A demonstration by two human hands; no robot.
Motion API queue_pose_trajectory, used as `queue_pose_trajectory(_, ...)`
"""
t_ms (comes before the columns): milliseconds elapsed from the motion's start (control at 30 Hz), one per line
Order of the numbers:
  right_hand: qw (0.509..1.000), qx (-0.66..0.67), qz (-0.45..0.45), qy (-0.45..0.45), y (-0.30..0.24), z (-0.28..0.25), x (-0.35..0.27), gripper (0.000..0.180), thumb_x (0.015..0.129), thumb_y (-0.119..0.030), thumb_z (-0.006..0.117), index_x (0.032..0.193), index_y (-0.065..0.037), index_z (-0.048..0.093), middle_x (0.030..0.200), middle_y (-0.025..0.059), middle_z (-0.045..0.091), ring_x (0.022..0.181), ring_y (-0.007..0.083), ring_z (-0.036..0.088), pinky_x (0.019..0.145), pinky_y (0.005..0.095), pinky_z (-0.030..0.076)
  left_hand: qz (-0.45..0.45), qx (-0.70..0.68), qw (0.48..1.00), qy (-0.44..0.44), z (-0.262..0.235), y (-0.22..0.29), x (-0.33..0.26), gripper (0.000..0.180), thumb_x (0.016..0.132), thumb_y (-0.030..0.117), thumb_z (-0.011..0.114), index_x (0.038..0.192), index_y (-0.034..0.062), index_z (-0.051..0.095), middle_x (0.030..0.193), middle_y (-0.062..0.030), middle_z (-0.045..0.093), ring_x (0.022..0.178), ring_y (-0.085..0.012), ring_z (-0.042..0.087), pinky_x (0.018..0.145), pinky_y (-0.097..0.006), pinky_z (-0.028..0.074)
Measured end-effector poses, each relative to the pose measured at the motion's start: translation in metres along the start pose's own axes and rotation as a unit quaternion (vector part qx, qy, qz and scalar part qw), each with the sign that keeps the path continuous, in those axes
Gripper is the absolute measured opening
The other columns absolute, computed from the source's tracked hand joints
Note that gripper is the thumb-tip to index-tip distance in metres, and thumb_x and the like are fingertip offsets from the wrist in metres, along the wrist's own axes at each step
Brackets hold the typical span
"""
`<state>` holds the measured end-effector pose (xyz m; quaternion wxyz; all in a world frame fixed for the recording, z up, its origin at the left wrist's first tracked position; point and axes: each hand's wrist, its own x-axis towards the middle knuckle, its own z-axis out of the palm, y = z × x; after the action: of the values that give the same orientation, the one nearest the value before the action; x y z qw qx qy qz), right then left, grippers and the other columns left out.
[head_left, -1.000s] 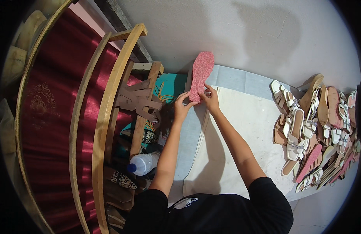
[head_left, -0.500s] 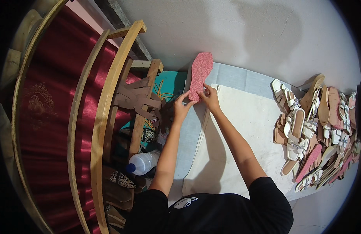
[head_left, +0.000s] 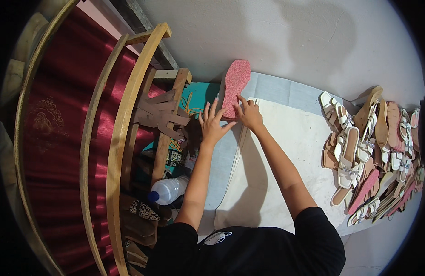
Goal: Organizing and sorting sandals and insoles on a workshop table.
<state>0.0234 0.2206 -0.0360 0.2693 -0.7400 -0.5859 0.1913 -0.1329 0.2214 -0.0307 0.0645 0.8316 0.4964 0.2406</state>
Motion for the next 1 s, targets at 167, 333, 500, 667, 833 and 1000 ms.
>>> queue_pose_trajectory(167, 0.987, -0.008, -0.131, 0.088, 0.009, -0.017, -0.024, 0.040, 0.085, -0.029, 0.048, 0.124, -0.019, 0.045, 0.116, 0.0156, 0.048, 0.093, 0.0333, 0.051, 0.075, 0.0424, 0.046, -0.004, -0.005, 0.999, 0.040, -0.006, 0.015, -0.006, 0.061, 0.066, 0.043, 0.067, 0.119, 0.0186, 0.049, 0.140, -0.0135, 0.022, 0.126, -0.0345, 0.023, 0.096, -0.056, 0.019)
queue_pose_trajectory(333, 0.982, -0.004, -0.163, 0.099, 0.027, -0.035, -0.101, 0.042, 0.083, -0.023, 0.051, 0.123, -0.015, 0.045, 0.119, 0.0134, 0.046, 0.095, 0.0293, 0.050, 0.077, 0.0392, 0.042, 0.017, -0.047, 0.997, 0.050, -0.008, 0.048, -0.040, 0.056, 0.075, 0.032, 0.059, 0.125, 0.0146, 0.041, 0.139, -0.0151, 0.021, 0.126, -0.0350, 0.022, 0.098, -0.056, 0.018)
queue_pose_trajectory(500, 0.989, 0.034, -0.076, 0.123, 0.047, -0.052, -0.188, 0.042, 0.082, -0.020, 0.051, 0.121, -0.008, 0.046, 0.119, 0.0156, 0.045, 0.100, 0.0305, 0.047, 0.082, 0.0402, 0.039, 0.052, -0.061, 0.996, -0.027, -0.013, 0.102, -0.104, 0.052, 0.077, 0.029, 0.057, 0.125, 0.0146, 0.042, 0.138, -0.0142, 0.023, 0.126, -0.0349, 0.021, 0.099, -0.056, 0.015)
queue_pose_trajectory(667, 0.987, 0.015, -0.035, 0.156, 0.071, -0.090, -0.272, 0.041, 0.081, -0.019, 0.054, 0.119, -0.006, 0.047, 0.118, 0.0170, 0.045, 0.100, 0.0319, 0.047, 0.083, 0.0410, 0.039, 0.078, -0.138, 0.984, -0.081, -0.006, 0.156, -0.163, 0.056, 0.076, 0.026, 0.060, 0.127, 0.0134, 0.039, 0.137, -0.0143, 0.024, 0.126, -0.0359, 0.021, 0.098, -0.057, 0.015)
queue_pose_trajectory(833, 0.983, 0.006, 0.036, 0.179, 0.106, -0.120, -0.353, 0.039, 0.079, -0.016, 0.055, 0.116, -0.006, 0.049, 0.117, 0.0172, 0.046, 0.101, 0.0320, 0.047, 0.085, 0.0406, 0.039, 0.142, -0.170, 0.963, -0.154, -0.008, 0.211, -0.200, 0.057, 0.077, 0.026, 0.059, 0.128, 0.0121, 0.036, 0.137, -0.0146, 0.023, 0.126, -0.0353, 0.020, 0.099, -0.056, 0.014)
queue_pose_trajectory(1000, 0.977, 0.004, 0.092, 0.195, 0.133, -0.145, -0.403, 0.038, 0.079, -0.015, 0.056, 0.116, -0.007, 0.048, 0.117, 0.0161, 0.045, 0.105, 0.0322, 0.045, 0.089, 0.0391, 0.036, 0.173, -0.196, 0.949, -0.178, 0.002, 0.266, -0.221, 0.056, 0.078, 0.025, 0.058, 0.128, 0.0124, 0.036, 0.137, -0.0145, 0.023, 0.126, -0.0347, 0.020, 0.100, -0.055, 0.014)
